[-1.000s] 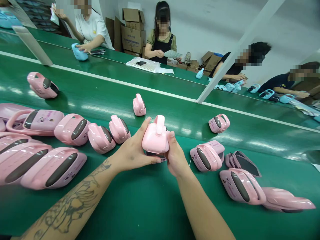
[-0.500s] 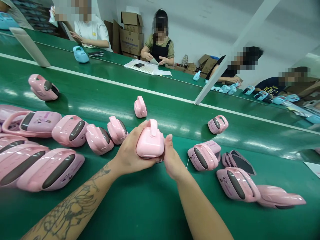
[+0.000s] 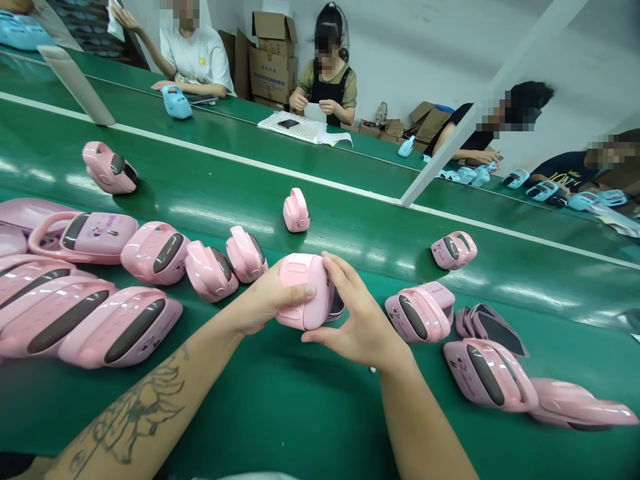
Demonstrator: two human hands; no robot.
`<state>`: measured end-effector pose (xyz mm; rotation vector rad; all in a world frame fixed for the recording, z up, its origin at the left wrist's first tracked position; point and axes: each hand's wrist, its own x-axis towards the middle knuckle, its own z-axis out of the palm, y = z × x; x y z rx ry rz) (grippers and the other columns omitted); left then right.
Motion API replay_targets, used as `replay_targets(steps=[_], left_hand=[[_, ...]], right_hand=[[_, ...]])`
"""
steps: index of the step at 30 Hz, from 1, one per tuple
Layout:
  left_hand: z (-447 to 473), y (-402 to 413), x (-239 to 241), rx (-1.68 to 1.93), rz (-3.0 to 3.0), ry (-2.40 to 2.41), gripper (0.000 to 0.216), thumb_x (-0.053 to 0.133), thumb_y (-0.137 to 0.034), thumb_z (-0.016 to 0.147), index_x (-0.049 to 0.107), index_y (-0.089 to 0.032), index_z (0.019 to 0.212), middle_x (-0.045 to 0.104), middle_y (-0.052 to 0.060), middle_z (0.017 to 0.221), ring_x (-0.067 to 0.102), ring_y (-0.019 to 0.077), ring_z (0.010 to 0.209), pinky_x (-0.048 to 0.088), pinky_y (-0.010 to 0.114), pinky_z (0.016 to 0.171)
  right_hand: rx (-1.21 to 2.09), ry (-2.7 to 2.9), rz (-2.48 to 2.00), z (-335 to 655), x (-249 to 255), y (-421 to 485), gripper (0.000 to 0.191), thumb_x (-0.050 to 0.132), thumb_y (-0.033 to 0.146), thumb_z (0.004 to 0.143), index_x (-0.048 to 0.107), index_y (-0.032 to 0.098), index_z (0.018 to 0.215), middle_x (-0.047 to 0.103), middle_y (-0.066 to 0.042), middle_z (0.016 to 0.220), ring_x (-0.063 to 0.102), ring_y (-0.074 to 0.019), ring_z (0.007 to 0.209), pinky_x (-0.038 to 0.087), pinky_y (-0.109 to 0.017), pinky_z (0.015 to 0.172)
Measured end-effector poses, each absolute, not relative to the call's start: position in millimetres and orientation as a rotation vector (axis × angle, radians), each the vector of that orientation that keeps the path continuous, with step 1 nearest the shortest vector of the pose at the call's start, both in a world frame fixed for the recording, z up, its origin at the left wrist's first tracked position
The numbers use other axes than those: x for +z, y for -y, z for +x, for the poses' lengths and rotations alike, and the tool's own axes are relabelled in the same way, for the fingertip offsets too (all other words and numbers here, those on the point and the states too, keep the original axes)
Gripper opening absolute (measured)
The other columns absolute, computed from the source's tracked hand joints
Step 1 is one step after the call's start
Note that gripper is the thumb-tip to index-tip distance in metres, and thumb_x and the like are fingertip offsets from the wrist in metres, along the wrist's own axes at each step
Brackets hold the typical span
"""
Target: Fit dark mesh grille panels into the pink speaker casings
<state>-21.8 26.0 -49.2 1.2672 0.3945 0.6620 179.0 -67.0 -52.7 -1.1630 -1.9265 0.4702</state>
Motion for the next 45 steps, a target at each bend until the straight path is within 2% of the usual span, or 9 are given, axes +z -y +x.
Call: replay_targets(steps=[5, 15, 22, 28, 33, 35, 39, 45], left_hand=[[-21.2, -26.2, -41.1, 0.645, 1.317, -0.332, 0.053, 0.088, -0.046, 0.091, 0.074, -0.017, 0.134, 0.082, 0.012, 0.116, 0.078, 0.0277, 0.106, 0.064, 0.033, 0.09], [-22.0, -22.5, -35.4, 0.621, 1.263, -0.303, 0.045, 0.089, -0.041, 0.089, 0.078, -0.017, 0.125, 0.082, 0.01, 0.106, 0.078, 0.0249, 0.099, 0.062, 0.031, 0.086], [-21.8, -22.4, -39.6, 0.639, 1.267, -0.386, 0.052, 0.092, -0.043, 0.083, 0.071, -0.017, 0.122, 0.078, 0.01, 0.112, 0.075, 0.0272, 0.104, 0.061, 0.035, 0.091], [-24.0, -20.9, -43.7, 0.677, 1.295, -0.498, 0.07, 0.095, -0.049, 0.077, 0.063, -0.016, 0.13, 0.074, 0.014, 0.126, 0.071, 0.0314, 0.114, 0.059, 0.037, 0.092], [-23.2, -18.3, -48.9, 0.666, 1.277, -0.517, 0.077, 0.094, -0.051, 0.077, 0.061, -0.014, 0.136, 0.071, 0.018, 0.135, 0.07, 0.0342, 0.119, 0.059, 0.037, 0.09], [-21.6, -18.1, -49.6, 0.679, 1.284, -0.507, 0.074, 0.094, -0.05, 0.078, 0.064, -0.014, 0.135, 0.073, 0.016, 0.131, 0.071, 0.0319, 0.115, 0.059, 0.035, 0.088], [-17.7, -18.3, -47.4, 0.679, 1.328, -0.392, 0.052, 0.089, -0.05, 0.087, 0.074, -0.015, 0.122, 0.078, 0.011, 0.111, 0.073, 0.0249, 0.1, 0.058, 0.03, 0.083], [-11.9, -12.3, -43.2, 0.705, 1.223, -0.437, 0.039, 0.087, -0.047, 0.088, 0.078, -0.014, 0.108, 0.079, 0.009, 0.1, 0.072, 0.023, 0.09, 0.059, 0.03, 0.078]], right_hand=[[0.352, 1.994, -1.197, 180.4, -48.4, 71.5, 0.13, 0.099, 0.042, 0.081, 0.015, 0.033, 0.179, 0.039, -0.02, 0.172, 0.042, -0.0407, 0.163, 0.044, -0.064, 0.131], [0.356, 2.023, -1.237, 175.5, -37.5, 80.3, 0.118, 0.09, 0.027, 0.087, 0.015, 0.032, 0.178, 0.038, -0.019, 0.166, 0.043, -0.0385, 0.16, 0.048, -0.061, 0.13], [0.342, 2.016, -1.263, 175.0, -36.4, 84.7, 0.121, 0.092, 0.023, 0.084, 0.017, 0.03, 0.179, 0.039, -0.019, 0.164, 0.046, -0.0385, 0.158, 0.051, -0.058, 0.128], [0.355, 2.033, -1.234, 174.2, -33.1, 87.5, 0.123, 0.093, 0.025, 0.086, 0.013, 0.031, 0.18, 0.037, -0.019, 0.173, 0.038, -0.0387, 0.165, 0.041, -0.062, 0.135], [0.404, 2.016, -1.226, 174.8, -32.3, 89.3, 0.124, 0.095, 0.027, 0.085, 0.014, 0.031, 0.18, 0.037, -0.019, 0.173, 0.039, -0.0376, 0.165, 0.041, -0.061, 0.135], [0.415, 2.007, -1.238, 174.8, -33.0, 89.4, 0.125, 0.094, 0.026, 0.085, 0.013, 0.033, 0.18, 0.036, -0.018, 0.173, 0.038, -0.0378, 0.166, 0.04, -0.061, 0.136], [0.425, 1.983, -1.25, 173.2, -35.0, 87.9, 0.13, 0.099, 0.028, 0.081, 0.015, 0.034, 0.18, 0.037, -0.017, 0.172, 0.039, -0.0387, 0.166, 0.04, -0.059, 0.136], [0.449, 1.965, -1.29, 169.9, -35.8, 87.2, 0.135, 0.102, 0.027, 0.077, 0.014, 0.034, 0.179, 0.037, -0.017, 0.172, 0.038, -0.0388, 0.166, 0.041, -0.058, 0.135]])
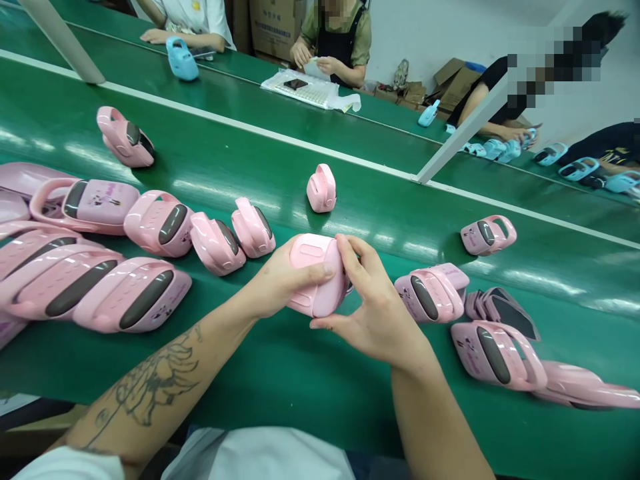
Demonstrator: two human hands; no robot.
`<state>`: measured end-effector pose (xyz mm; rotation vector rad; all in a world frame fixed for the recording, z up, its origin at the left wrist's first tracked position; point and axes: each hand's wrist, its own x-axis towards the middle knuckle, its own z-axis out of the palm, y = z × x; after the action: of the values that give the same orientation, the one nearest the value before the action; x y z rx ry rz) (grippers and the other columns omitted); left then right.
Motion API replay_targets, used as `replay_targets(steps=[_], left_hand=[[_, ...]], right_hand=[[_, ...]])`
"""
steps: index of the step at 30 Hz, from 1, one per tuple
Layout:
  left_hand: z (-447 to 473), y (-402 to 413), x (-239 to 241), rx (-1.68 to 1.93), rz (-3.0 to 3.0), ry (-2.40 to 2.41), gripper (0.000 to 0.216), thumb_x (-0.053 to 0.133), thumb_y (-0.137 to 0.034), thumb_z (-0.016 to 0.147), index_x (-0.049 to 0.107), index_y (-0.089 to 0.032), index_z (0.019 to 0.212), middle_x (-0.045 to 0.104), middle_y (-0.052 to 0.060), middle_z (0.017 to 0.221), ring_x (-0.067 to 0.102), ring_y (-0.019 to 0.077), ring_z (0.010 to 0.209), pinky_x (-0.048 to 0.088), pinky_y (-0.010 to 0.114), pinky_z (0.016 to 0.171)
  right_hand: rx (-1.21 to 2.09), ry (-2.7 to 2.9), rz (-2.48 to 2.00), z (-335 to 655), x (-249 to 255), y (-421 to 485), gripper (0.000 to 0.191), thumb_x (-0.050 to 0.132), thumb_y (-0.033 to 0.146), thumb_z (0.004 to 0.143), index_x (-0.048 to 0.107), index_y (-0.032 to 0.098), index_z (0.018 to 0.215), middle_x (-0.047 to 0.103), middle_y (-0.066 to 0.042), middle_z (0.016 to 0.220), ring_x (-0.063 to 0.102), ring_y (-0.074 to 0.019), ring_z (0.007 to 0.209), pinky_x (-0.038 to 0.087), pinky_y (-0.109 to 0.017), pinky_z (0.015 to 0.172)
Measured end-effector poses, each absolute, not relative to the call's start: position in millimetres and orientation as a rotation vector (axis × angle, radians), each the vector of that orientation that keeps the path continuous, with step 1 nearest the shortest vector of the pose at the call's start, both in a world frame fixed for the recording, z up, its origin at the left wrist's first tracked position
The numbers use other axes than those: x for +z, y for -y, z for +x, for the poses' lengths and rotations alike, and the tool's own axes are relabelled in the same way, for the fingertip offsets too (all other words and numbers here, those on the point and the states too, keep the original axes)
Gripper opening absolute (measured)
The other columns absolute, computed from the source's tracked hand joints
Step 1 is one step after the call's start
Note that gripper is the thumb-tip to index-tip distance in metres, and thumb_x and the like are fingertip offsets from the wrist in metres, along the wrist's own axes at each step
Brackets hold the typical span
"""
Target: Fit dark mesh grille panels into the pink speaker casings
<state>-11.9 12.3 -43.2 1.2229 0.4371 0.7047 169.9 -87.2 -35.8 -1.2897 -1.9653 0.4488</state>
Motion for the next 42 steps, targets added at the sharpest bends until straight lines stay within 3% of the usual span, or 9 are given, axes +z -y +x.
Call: replay_targets(steps=[7, 14, 19, 23, 29, 35, 42], left_hand=[[-9.7, -7.5, -44.5, 0.749, 1.051, -0.512, 0.046, 0.092, -0.042, 0.081, 0.077, -0.012, 0.113, 0.081, 0.01, 0.1, 0.075, 0.0248, 0.088, 0.06, 0.03, 0.073], [-17.7, -11.2, -44.8, 0.686, 1.066, -0.512, 0.056, 0.093, -0.043, 0.081, 0.074, -0.012, 0.124, 0.083, 0.013, 0.111, 0.076, 0.0254, 0.089, 0.059, 0.032, 0.075], [-17.5, -9.5, -45.4, 0.785, 1.186, -0.64, 0.076, 0.096, -0.051, 0.076, 0.067, -0.014, 0.134, 0.077, 0.017, 0.129, 0.074, 0.0309, 0.11, 0.059, 0.037, 0.089], [-16.6, -2.0, -39.0, 0.872, 1.273, -0.815, 0.087, 0.099, -0.056, 0.07, 0.064, -0.015, 0.138, 0.075, 0.017, 0.132, 0.071, 0.0344, 0.119, 0.058, 0.041, 0.096], [-19.9, 7.5, -29.9, 0.96, 1.327, -0.794, 0.08, 0.099, -0.052, 0.067, 0.068, -0.018, 0.132, 0.079, 0.01, 0.119, 0.074, 0.0324, 0.108, 0.06, 0.04, 0.091], [-14.7, 2.3, -41.7, 1.013, 1.201, -0.737, 0.077, 0.099, -0.051, 0.07, 0.07, -0.016, 0.132, 0.08, 0.012, 0.123, 0.074, 0.0334, 0.115, 0.059, 0.041, 0.096], [-8.0, -4.3, -39.3, 0.898, 0.78, -0.567, 0.046, 0.088, -0.056, 0.082, 0.078, -0.016, 0.103, 0.085, 0.011, 0.097, 0.082, 0.035, 0.096, 0.066, 0.041, 0.079]], right_hand=[[0.429, 1.949, -1.316, 168.3, -39.3, 85.4, 0.14, 0.105, 0.031, 0.073, 0.014, 0.036, 0.179, 0.038, -0.018, 0.171, 0.042, -0.0407, 0.163, 0.046, -0.06, 0.132], [0.506, 1.965, -1.256, 174.8, -41.8, 78.3, 0.144, 0.101, 0.061, 0.07, 0.012, 0.035, 0.179, 0.032, -0.018, 0.177, 0.034, -0.0417, 0.167, 0.039, -0.064, 0.135], [0.453, 1.952, -1.275, 167.0, -41.2, 82.0, 0.128, 0.098, 0.043, 0.082, 0.014, 0.033, 0.178, 0.035, -0.018, 0.172, 0.038, -0.0391, 0.165, 0.043, -0.06, 0.134], [0.362, 1.978, -1.268, 161.3, -38.0, 85.7, 0.125, 0.098, 0.037, 0.083, 0.016, 0.032, 0.177, 0.038, -0.019, 0.167, 0.042, -0.0401, 0.161, 0.048, -0.062, 0.13], [0.273, 2.024, -1.24, 159.3, -28.6, 91.2, 0.121, 0.095, 0.036, 0.086, 0.015, 0.033, 0.177, 0.04, -0.019, 0.166, 0.044, -0.0431, 0.16, 0.047, -0.066, 0.13], [0.285, 2.033, -1.231, 162.6, -32.5, 87.4, 0.122, 0.093, 0.041, 0.089, 0.01, 0.037, 0.179, 0.037, -0.018, 0.171, 0.041, -0.0418, 0.164, 0.046, -0.066, 0.131], [0.309, 2.04, -1.197, 174.8, -38.0, 75.4, 0.116, 0.086, 0.06, 0.091, 0.014, 0.037, 0.179, 0.031, -0.017, 0.18, 0.033, -0.0411, 0.169, 0.037, -0.066, 0.135]])
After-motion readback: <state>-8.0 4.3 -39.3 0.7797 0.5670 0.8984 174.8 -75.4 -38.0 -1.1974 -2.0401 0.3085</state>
